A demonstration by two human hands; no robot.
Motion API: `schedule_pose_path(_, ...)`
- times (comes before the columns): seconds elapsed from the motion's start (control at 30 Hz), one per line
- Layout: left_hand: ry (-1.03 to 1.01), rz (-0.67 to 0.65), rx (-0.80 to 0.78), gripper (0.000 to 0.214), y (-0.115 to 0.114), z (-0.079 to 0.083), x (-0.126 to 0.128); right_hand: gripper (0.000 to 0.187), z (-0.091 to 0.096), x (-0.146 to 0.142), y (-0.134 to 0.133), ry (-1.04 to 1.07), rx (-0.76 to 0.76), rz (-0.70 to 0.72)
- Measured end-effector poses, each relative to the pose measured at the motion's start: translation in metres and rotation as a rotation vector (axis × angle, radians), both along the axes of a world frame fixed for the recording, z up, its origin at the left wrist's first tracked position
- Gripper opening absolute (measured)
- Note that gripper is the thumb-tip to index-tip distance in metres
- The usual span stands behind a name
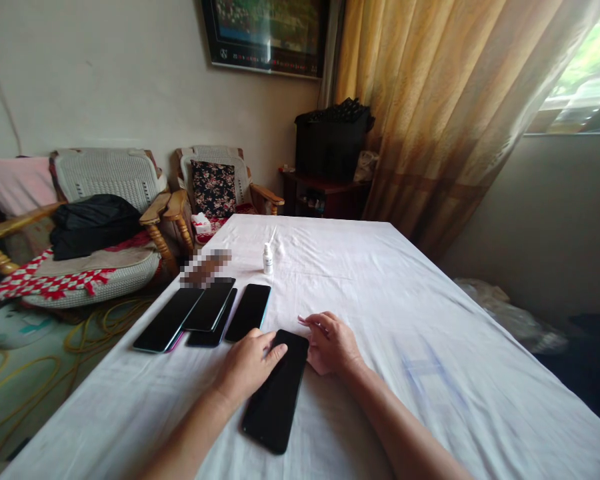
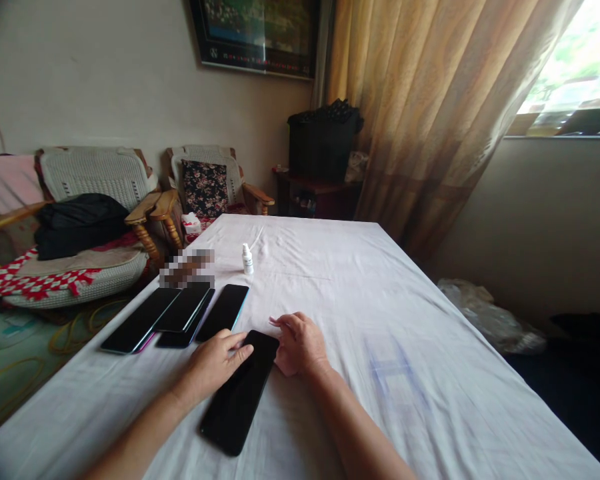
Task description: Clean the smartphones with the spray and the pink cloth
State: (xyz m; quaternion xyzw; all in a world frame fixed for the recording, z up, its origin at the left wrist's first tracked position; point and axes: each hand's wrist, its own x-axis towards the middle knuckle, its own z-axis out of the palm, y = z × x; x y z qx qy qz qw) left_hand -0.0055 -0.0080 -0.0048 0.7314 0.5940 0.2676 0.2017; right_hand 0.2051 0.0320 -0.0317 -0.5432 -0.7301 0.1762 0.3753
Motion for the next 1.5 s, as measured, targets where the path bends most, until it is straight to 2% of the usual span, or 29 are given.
schedule_pose_path(0.13,0.244,0.020,0.026,0.057,-0.021,0.005,0.013,0.021,0.007,0.018,0.010,0.019,0.023,-0.055)
schedule_pose_path(0.23,0.305,0.014,0.069,0.079,-0.037,0.002,0.024,0.022,0.018,0.035,0.022,0.037,0.074,-0.123)
schedule_pose_path(0.33,0.323,0.015,0.079,0.085,-0.044,-0.001,0.032,0.027,0.031,0.045,0.030,0.043,0.120,-0.188)
schedule_pose_path(0.4,0.308,-0.015,0.074,0.082,-0.041,-0.001,0.035,0.024,0.037,0.044,0.031,0.027,0.129,-0.150)
schedule_pose_path(0.47,0.272,-0.109,0.058,0.083,-0.033,0.002,0.034,0.020,0.040,0.040,0.026,-0.019,0.118,-0.037)
schedule_pose_path(0.57,0.214,-0.264,-0.002,0.089,-0.020,0.009,0.026,0.024,0.036,0.031,0.016,-0.154,0.088,0.189)
schedule_pose_path(0.63,0.200,-0.287,-0.031,0.090,-0.016,0.013,0.019,0.025,0.031,0.027,0.011,-0.221,0.073,0.273)
schedule_pose_path(0.77,0.232,-0.178,-0.021,0.082,-0.025,0.012,0.000,0.024,0.023,0.023,0.006,-0.243,0.059,0.301)
schedule_pose_path(0.9,0.224,-0.098,0.062,0.075,-0.037,-0.004,-0.015,0.031,0.019,0.026,0.001,-0.255,0.091,0.357)
schedule_pose_path(1.13,0.170,-0.085,0.230,0.076,-0.038,-0.032,-0.022,0.036,0.010,0.042,-0.021,-0.149,0.157,0.419)
schedule_pose_path(1.33,0.179,-0.103,0.292,0.078,-0.038,-0.036,-0.024,0.032,0.004,0.054,-0.047,-0.144,0.244,0.432)
schedule_pose_path(1.5,0.197,-0.107,0.306,0.080,-0.038,-0.037,-0.024,0.033,0.003,0.056,-0.055,-0.170,0.270,0.393)
